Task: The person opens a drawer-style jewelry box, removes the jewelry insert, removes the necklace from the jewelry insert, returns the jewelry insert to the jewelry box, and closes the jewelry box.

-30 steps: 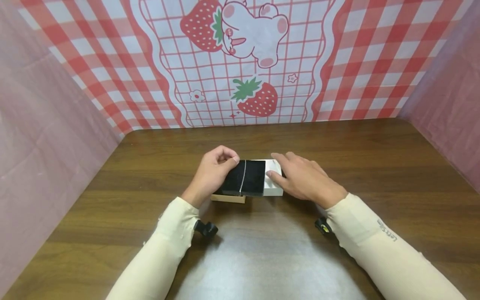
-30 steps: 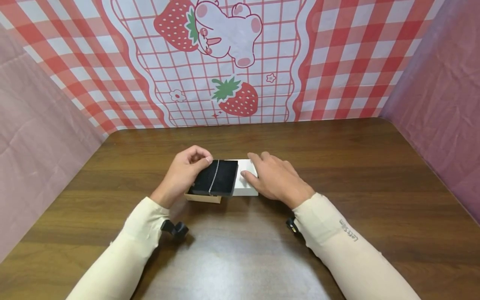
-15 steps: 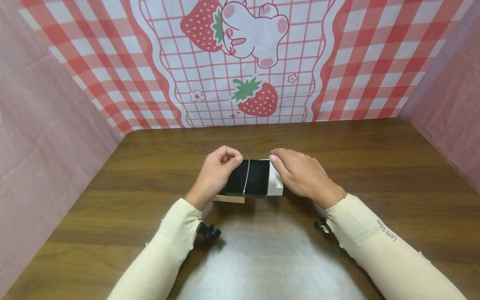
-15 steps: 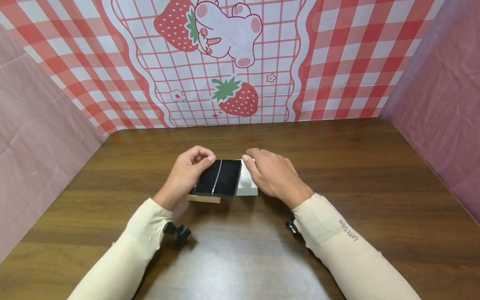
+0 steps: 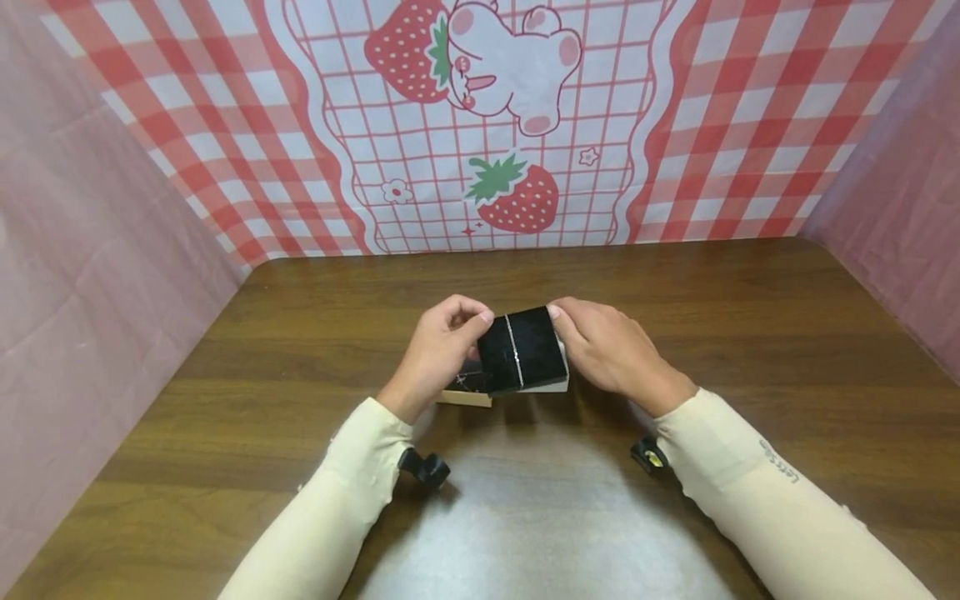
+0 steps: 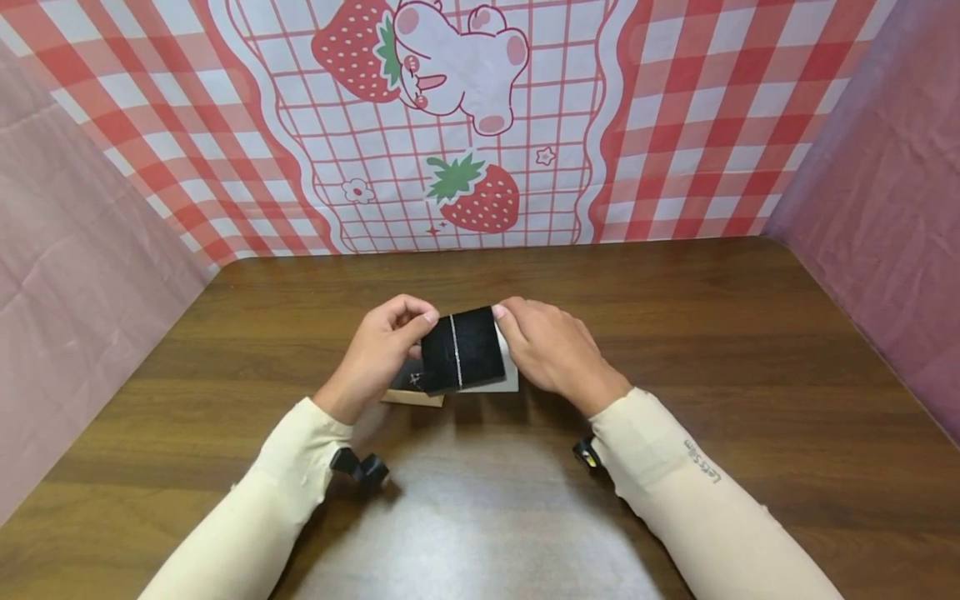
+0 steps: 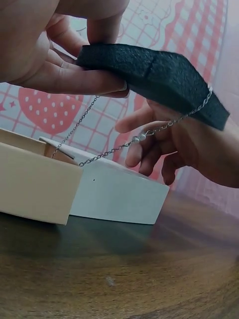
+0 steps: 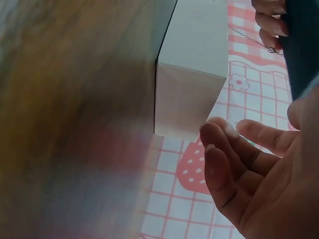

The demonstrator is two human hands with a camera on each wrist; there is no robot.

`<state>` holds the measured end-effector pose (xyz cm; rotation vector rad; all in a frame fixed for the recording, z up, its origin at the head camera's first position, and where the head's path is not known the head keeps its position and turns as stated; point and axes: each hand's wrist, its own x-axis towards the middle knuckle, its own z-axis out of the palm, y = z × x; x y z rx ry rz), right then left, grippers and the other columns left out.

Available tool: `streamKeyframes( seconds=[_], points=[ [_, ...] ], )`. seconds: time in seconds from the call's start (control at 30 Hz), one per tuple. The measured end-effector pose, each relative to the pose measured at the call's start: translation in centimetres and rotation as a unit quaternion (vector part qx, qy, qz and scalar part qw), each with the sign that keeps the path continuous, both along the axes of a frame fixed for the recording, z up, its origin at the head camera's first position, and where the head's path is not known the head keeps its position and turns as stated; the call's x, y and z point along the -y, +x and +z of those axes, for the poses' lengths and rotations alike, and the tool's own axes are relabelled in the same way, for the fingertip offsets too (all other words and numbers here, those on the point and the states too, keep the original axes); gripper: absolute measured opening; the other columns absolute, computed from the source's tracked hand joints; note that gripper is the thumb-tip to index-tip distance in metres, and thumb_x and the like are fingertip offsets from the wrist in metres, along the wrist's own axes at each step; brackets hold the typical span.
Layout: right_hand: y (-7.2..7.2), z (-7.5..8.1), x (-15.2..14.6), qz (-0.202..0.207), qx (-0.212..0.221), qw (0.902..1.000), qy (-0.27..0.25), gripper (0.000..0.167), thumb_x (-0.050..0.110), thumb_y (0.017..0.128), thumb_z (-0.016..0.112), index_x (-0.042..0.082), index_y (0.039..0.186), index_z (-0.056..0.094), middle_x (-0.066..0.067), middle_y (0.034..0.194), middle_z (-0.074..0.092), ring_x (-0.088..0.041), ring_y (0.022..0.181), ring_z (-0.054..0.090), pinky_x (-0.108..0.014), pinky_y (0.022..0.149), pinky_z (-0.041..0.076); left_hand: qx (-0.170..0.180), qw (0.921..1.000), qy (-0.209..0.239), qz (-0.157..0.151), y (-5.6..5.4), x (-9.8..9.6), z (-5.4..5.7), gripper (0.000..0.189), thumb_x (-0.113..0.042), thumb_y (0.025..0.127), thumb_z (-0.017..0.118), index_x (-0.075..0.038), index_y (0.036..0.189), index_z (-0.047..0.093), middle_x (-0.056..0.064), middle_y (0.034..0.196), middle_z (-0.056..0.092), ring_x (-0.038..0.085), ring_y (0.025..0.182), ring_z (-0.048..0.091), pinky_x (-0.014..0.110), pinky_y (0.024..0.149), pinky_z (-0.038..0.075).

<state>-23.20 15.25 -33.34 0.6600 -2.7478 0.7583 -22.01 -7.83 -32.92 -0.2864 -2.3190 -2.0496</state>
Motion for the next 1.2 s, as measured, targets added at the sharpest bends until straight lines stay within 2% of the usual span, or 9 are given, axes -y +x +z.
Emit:
streamKeyframes(
  seconds=[0.2, 0.33, 0.5, 0.77, 0.9, 1.0, 1.07, 1.13, 1.2],
  points=[
    [0.0, 0.0, 0.1, 0.000, 0.019, 0.9990, -0.041, 0.044, 0.042, 0.109, 0.034, 0.012, 0.117, 0.065, -0.006, 0.102, 0.068, -0.025, 0.095, 0.063, -0.049, 0.087, 0.049, 0.030, 0.9979, 0.057, -0.006, -0.3, 0.0, -0.4, 0.013, -0.006, 0.098, 0.061, 0.005, 0.105, 0.064, 0.009, 0.093, 0.062, 0.017, 0.075, 0.063, 0.034, 0.068, 0.058],
    [0.1, 0.0, 0.2, -0.006, 0.037, 0.9976, -0.059, 0.046, 0.045, 0.108, 0.036, 0.011, 0.124, 0.064, -0.008, 0.111, 0.069, -0.027, 0.100, 0.063, -0.050, 0.091, 0.048, 0.035, 0.9963, 0.078, -0.008, -0.5, 0.1, -0.6, 0.011, -0.004, 0.099, 0.060, 0.006, 0.104, 0.062, 0.010, 0.093, 0.062, 0.018, 0.076, 0.064, 0.036, 0.069, 0.059],
    [0.1, 0.0, 0.5, -0.009, 0.046, 0.9963, -0.072, 0.046, 0.044, 0.107, 0.040, 0.010, 0.127, 0.064, -0.009, 0.116, 0.069, -0.028, 0.104, 0.064, -0.050, 0.093, 0.047, 0.042, 0.9951, 0.089, -0.004, -0.6, 0.2, -0.7, 0.011, -0.003, 0.098, 0.060, 0.007, 0.103, 0.062, 0.011, 0.093, 0.062, 0.018, 0.075, 0.064, 0.035, 0.069, 0.059],
    [0.1, -0.1, 0.9, 0.020, 0.070, 0.9874, -0.141, 0.037, 0.035, 0.106, 0.048, 0.007, 0.120, 0.069, -0.009, 0.107, 0.071, -0.025, 0.099, 0.063, -0.045, 0.091, 0.047, 0.044, 0.9950, 0.089, 0.005, -0.5, 0.3, -0.5, 0.012, -0.003, 0.099, 0.060, 0.008, 0.104, 0.062, 0.018, 0.114, 0.066, 0.017, 0.076, 0.066, 0.035, 0.071, 0.059],
    [0.2, -0.1, 1.1, 0.020, 0.103, 0.9798, -0.170, 0.037, 0.033, 0.106, 0.049, 0.005, 0.118, 0.069, -0.011, 0.097, 0.070, -0.024, 0.079, 0.064, -0.041, 0.076, 0.052, 0.043, 0.9949, 0.091, 0.008, -0.5, 0.2, -0.5, 0.015, -0.004, 0.098, 0.061, 0.008, 0.105, 0.064, 0.017, 0.110, 0.067, 0.017, 0.078, 0.067, 0.036, 0.074, 0.059],
    [0.3, -0.1, 1.4, 0.017, 0.146, 0.9681, -0.203, 0.035, 0.032, 0.104, 0.053, 0.003, 0.116, 0.069, -0.010, 0.088, 0.067, -0.020, 0.064, 0.061, -0.037, 0.060, 0.054, 0.039, 0.9948, 0.094, 0.008, -0.5, 0.2, -0.5, 0.016, -0.005, 0.098, 0.062, 0.009, 0.106, 0.065, 0.015, 0.107, 0.066, 0.016, 0.079, 0.067, 0.037, 0.075, 0.059],
    [0.4, -0.1, 1.5, 0.018, 0.185, 0.9523, -0.242, 0.033, 0.030, 0.103, 0.056, 0.001, 0.113, 0.068, -0.009, 0.083, 0.065, -0.018, 0.061, 0.058, -0.035, 0.054, 0.053, 0.037, 0.9946, 0.097, 0.008, -0.5, 0.1, -0.5, 0.017, -0.005, 0.097, 0.062, 0.009, 0.106, 0.066, 0.015, 0.106, 0.066, 0.016, 0.079, 0.068, 0.037, 0.076, 0.059],
    [0.4, 0.0, 1.7, 0.020, 0.226, 0.9302, -0.289, 0.031, 0.027, 0.102, 0.057, -0.002, 0.109, 0.068, -0.006, 0.077, 0.063, -0.015, 0.060, 0.055, -0.032, 0.052, 0.051, 0.034, 0.9945, 0.099, 0.007, -0.5, 0.1, -0.5, 0.017, -0.005, 0.097, 0.062, 0.009, 0.106, 0.066, 0.015, 0.106, 0.066, 0.016, 0.080, 0.068, 0.037, 0.076, 0.059],
    [0.4, 0.0, 1.8, 0.028, 0.265, 0.9013, -0.341, 0.029, 0.023, 0.101, 0.058, -0.005, 0.105, 0.066, -0.004, 0.074, 0.061, -0.013, 0.060, 0.054, -0.029, 0.051, 0.049, 0.034, 0.9943, 0.101, 0.006, -0.5, 0.1, -0.5, 0.017, -0.006, 0.098, 0.062, 0.009, 0.106, 0.065, 0.015, 0.106, 0.065, 0.017, 0.081, 0.067, 0.036, 0.076, 0.059]
  ],
)
